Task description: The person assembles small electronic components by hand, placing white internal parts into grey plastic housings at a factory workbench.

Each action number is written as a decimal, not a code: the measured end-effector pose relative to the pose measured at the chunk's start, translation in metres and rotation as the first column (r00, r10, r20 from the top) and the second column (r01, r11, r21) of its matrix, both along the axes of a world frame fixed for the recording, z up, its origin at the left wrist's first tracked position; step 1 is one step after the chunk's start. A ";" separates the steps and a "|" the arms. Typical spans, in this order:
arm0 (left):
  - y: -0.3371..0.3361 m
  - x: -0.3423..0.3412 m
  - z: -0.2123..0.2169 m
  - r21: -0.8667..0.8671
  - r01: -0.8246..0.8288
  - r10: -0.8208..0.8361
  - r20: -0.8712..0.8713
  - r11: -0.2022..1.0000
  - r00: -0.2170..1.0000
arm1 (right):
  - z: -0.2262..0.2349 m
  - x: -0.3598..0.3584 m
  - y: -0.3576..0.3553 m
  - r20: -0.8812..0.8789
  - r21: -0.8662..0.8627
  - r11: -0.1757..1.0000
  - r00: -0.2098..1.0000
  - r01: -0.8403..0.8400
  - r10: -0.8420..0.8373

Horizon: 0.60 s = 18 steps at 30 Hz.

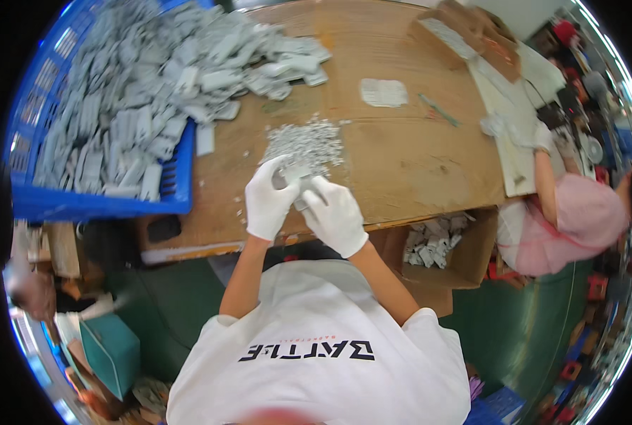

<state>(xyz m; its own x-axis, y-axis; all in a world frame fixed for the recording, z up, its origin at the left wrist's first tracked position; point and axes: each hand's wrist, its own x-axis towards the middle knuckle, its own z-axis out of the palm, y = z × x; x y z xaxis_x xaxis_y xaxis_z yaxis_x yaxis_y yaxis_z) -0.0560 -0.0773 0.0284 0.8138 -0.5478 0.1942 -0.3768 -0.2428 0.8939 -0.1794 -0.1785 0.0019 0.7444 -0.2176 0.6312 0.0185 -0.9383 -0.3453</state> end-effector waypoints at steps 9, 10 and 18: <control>-0.020 -0.002 -0.004 -0.100 0.286 -0.301 -0.414 0.953 0.859 | 0.002 -0.007 -0.038 0.015 0.131 0.987 0.995 -0.095 0.094; -0.025 -0.007 0.007 -0.069 0.325 -0.326 -0.388 0.943 0.862 | 0.005 -0.014 -0.047 0.039 0.179 0.980 0.996 -0.086 0.081; 0.033 0.094 -0.029 0.375 -0.452 0.212 0.531 0.809 0.821 | 0.015 -0.083 -0.272 0.032 -0.133 0.741 0.750 0.658 -0.660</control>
<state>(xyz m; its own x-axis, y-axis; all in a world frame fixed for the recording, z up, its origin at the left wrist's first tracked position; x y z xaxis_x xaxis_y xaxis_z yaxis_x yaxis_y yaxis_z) 0.0378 -0.0447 -0.0008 0.8475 -0.3769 0.3738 -0.5120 -0.7662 0.3883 -0.2625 -0.4508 0.0169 0.4555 -0.5765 0.6783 -0.6256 -0.7494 -0.2168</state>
